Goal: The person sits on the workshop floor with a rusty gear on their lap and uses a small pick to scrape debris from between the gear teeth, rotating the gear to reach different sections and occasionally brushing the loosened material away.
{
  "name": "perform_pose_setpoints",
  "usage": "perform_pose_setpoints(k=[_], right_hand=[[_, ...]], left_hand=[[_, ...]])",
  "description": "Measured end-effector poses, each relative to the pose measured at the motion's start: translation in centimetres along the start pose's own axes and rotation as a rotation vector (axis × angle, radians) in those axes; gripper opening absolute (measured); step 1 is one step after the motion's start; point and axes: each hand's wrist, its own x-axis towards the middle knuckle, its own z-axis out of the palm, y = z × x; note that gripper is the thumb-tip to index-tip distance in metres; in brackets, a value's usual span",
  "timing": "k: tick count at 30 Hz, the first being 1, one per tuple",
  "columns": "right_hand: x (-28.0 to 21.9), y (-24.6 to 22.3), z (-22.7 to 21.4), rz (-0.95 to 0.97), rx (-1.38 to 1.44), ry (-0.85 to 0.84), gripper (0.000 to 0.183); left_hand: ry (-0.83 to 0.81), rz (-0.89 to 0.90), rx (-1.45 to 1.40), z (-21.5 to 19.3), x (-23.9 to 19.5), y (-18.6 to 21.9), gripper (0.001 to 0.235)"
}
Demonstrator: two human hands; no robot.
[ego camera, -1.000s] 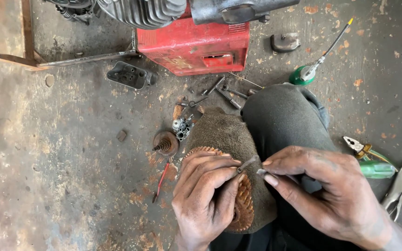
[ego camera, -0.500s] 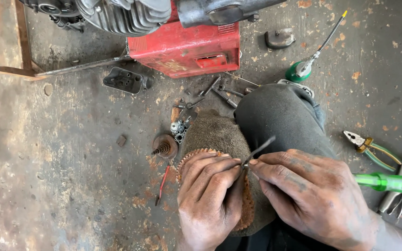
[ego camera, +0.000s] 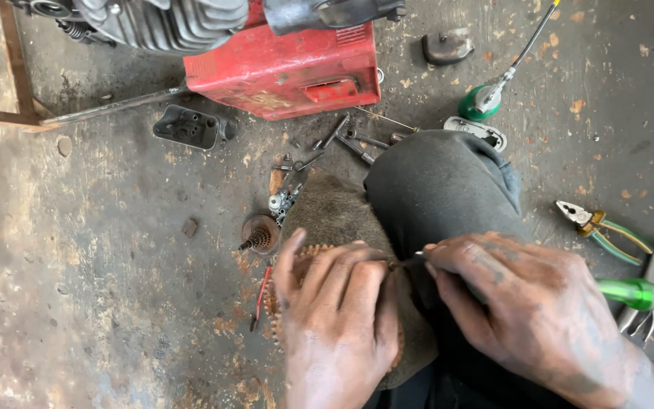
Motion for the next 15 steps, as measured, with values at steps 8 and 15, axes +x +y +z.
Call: perform_pose_setpoints(k=[8,15], right_hand=[[-2.0,1.8,-0.3,0.092,0.25,-0.052,0.021],[-1.3,0.9,0.6,0.012,0.336,-0.055,0.024]], left_hand=[[-0.156,-0.027,-0.042,-0.9,1.1,-0.4,0.02],[-0.496,0.12,-0.238,-4.4,4.0,-3.3,0.037]])
